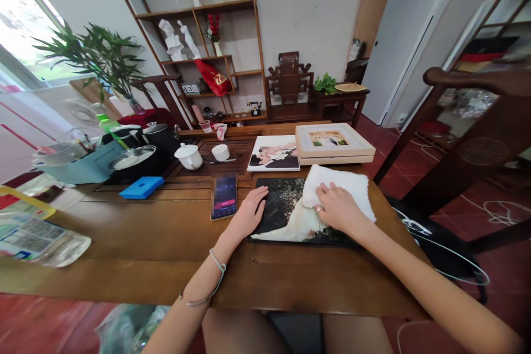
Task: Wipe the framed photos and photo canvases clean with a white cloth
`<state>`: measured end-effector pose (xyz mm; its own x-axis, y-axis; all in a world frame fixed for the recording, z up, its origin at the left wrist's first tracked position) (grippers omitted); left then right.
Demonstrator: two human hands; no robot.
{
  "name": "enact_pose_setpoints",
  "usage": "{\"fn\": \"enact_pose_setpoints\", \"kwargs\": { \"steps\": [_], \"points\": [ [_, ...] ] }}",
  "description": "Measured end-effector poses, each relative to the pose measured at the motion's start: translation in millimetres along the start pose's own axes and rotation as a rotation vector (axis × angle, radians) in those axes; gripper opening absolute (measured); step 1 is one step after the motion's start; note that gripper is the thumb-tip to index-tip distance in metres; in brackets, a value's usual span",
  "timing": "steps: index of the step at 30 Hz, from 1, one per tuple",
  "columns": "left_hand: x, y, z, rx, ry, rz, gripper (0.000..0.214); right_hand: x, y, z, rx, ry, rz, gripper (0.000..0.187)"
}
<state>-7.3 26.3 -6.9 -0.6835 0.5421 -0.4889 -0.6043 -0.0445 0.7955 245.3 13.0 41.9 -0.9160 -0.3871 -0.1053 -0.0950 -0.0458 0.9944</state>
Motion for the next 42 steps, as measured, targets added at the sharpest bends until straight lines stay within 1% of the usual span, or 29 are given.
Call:
{"fn": "enact_pose_setpoints", "kwargs": {
  "steps": [1, 3, 5, 7, 8, 9, 10, 12, 15, 17, 19, 21, 23, 25, 26, 27, 29, 31, 34, 36, 37, 39, 41, 42],
  "points": [
    [0.1, -0.1, 0.0, 0.000, -0.001, 0.002, 0.035, 11.8, 1.3, -6.6, 0.025, 0.027, -0.031, 0.044],
    [0.2, -0.2, 0.0, 0.004, 0.001, 0.006, 0.035, 37.9, 0.9, -20.8, 0.062, 0.133, -0.090, 0.050],
    [0.4, -0.1, 0.1, 0.007, 0.007, 0.007, 0.035, 59.7, -1.9, -32.4, 0.027, 0.299, -0.093, 0.058],
    [0.4, 0.2, 0.1, 0.011, 0.010, 0.007, 0.035, 68.4, -5.7, -36.1, -0.032, 0.437, -0.015, 0.064],
    [0.4, 0.3, 0.1, 0.013, 0.010, 0.006, 0.035, 66.8, -7.7, -33.9, -0.049, 0.472, 0.047, 0.064],
    [0.4, 0.5, 0.2, 0.014, 0.010, 0.005, 0.036, 61.3, -9.7, -29.1, -0.055, 0.475, 0.109, 0.064],
    [0.3, 0.8, 0.2, 0.016, 0.009, 0.005, 0.036, 52.6, -11.2, -22.1, -0.054, 0.449, 0.163, 0.062],
    [0.1, 1.6, 0.5, 0.017, 0.006, 0.001, 0.035, 29.7, -12.3, -5.5, -0.045, 0.326, 0.210, 0.059],
    [-0.1, 2.6, 1.0, 0.022, 0.001, -0.003, 0.035, -2.2, -6.2, 11.7, -0.029, 0.088, 0.129, 0.053],
    [0.2, 2.6, 1.3, 0.025, -0.004, -0.002, 0.035, -10.1, 2.1, 11.0, -0.011, -0.013, 0.058, 0.045],
    [1.0, 2.0, 1.5, 0.022, -0.008, -0.001, 0.035, -2.7, 9.5, 0.2, 0.015, -0.028, 0.026, 0.037],
    [1.9, 1.2, 1.5, 0.014, -0.009, -0.004, 0.035, 17.8, 12.7, -17.0, 0.058, 0.068, 0.001, 0.033],
    [2.4, 0.7, 1.5, 0.005, -0.008, -0.010, 0.035, 43.3, 11.2, -35.0, 0.090, 0.260, -0.048, 0.034],
    [2.4, 0.7, 1.4, 0.001, -0.007, -0.014, 0.034, 62.5, 8.3, -46.9, 0.050, 0.443, -0.066, 0.044],
    [2.3, 0.8, 1.4, 0.003, -0.007, -0.016, 0.035, 66.7, 6.7, -48.5, 0.031, 0.497, -0.041, 0.049],
    [2.0, 1.1, 1.4, 0.006, -0.005, -0.016, 0.035, 66.7, 5.2, -46.7, 0.019, 0.521, 0.007, 0.052],
    [1.5, 1.8, 1.4, 0.017, 0.004, -0.012, 0.035, 54.8, 2.3, -34.7, 0.005, 0.493, 0.134, 0.050],
    [1.0, 2.5, 1.4, 0.027, 0.010, -0.005, 0.036, 32.1, -1.2, -16.8, -0.027, 0.397, 0.225, 0.046],
    [0.1, 3.3, 1.4, 0.027, 0.006, -0.005, 0.036, -4.4, -6.7, 5.1, -0.050, 0.181, 0.218, 0.045],
    [-0.2, 3.4, 1.3, 0.023, 0.002, -0.007, 0.035, -18.5, -6.8, 10.0, -0.031, 0.056, 0.173, 0.046],
    [-0.3, 3.3, 1.3, 0.021, 0.001, -0.007, 0.035, -20.3, -5.0, 9.1, -0.020, 0.016, 0.145, 0.045],
    [-0.1, 2.8, 1.2, 0.021, 0.000, -0.006, 0.035, -12.9, 1.8, 1.2, 0.003, -0.009, 0.074, 0.042],
    [0.3, 2.4, 1.2, 0.019, 0.001, -0.007, 0.035, 6.5, 9.2, -12.7, 0.038, 0.043, 0.000, 0.037],
    [0.7, 2.2, 1.2, 0.019, 0.003, -0.008, 0.036, 18.8, 11.7, -20.7, 0.057, 0.098, -0.027, 0.034]
  ]
}}
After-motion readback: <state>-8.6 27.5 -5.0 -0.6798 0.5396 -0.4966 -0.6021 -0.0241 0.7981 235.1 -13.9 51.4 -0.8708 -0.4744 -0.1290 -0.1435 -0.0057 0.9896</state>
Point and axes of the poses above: each hand's wrist, its own z-axis towards the middle knuckle, its own y-axis out of the back of the hand, x = y × z, the point moved 2 cm from there along z, towards the middle knuckle, and after that the axes turned 5 degrees about x, right-handed, at the moved point
